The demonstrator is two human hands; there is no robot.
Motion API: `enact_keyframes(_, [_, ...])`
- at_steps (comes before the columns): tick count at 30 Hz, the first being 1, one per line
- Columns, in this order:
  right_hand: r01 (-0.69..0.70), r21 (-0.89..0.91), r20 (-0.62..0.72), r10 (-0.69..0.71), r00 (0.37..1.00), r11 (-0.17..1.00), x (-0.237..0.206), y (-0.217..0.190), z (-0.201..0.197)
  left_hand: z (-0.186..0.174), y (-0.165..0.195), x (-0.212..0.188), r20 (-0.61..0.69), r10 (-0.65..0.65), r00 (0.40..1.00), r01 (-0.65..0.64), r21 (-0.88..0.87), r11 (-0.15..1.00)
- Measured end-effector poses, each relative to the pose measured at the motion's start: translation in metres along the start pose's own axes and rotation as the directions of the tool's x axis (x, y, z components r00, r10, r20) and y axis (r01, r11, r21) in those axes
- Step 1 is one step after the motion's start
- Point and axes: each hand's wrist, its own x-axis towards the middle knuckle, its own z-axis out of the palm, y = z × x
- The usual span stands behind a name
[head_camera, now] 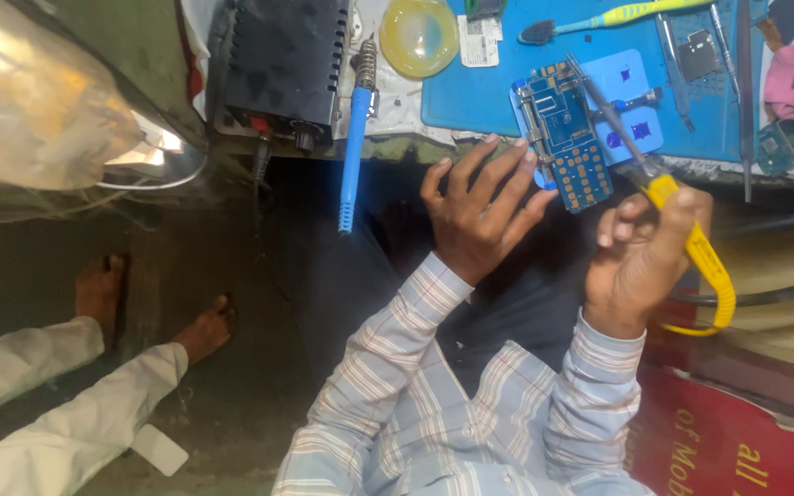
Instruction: The person solders a blue circuit board clamped on a repair bench, holding the board steady with one hand while applying a yellow soldering iron to its contacts. They briefly adjust the lamp, spray liquid onto the board from a bottle, and use a file on the board near the end.
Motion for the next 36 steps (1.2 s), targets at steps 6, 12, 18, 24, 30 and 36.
enact_keyframes(6, [0.113, 0.059, -0.012, -0.112, 0.994, 0.992, -0.007, -0.005, -0.013, 0.001, 0.002, 0.001, -0.035, -0.039, 0.999, 0.038, -0.016, 0.999])
enact_keyframes(12, [0.131, 0.114, 0.025, -0.135, 0.991, 0.985, -0.028, -0.011, -0.022, 0.0, -0.002, 0.002, -0.059, -0.074, 0.996, 0.07, -0.054, 0.996])
enact_keyframes(18, [0.244, 0.11, 0.009, -0.247, 0.969, 0.963, -0.036, -0.022, -0.02, -0.005, 0.004, 0.01, -0.076, -0.142, 0.987, 0.137, -0.065, 0.988])
enact_keyframes(24, [0.351, 0.102, -0.06, -0.347, 0.936, 0.931, -0.043, -0.035, -0.025, -0.018, 0.01, -0.012, -0.041, -0.161, 0.986, 0.147, -0.235, 0.961])
enact_keyframes(30, [0.226, 0.21, -0.125, -0.203, 0.971, 0.951, -0.058, -0.021, -0.04, -0.084, 0.01, -0.085, 0.326, -0.186, 0.927, 0.281, -0.274, 0.92])
enact_keyframes(36, [-0.095, 0.35, -0.086, 0.133, 0.987, 0.932, -0.083, 0.015, -0.043, -0.159, 0.002, -0.143, 0.642, -0.104, 0.76, 0.33, -0.243, 0.912])
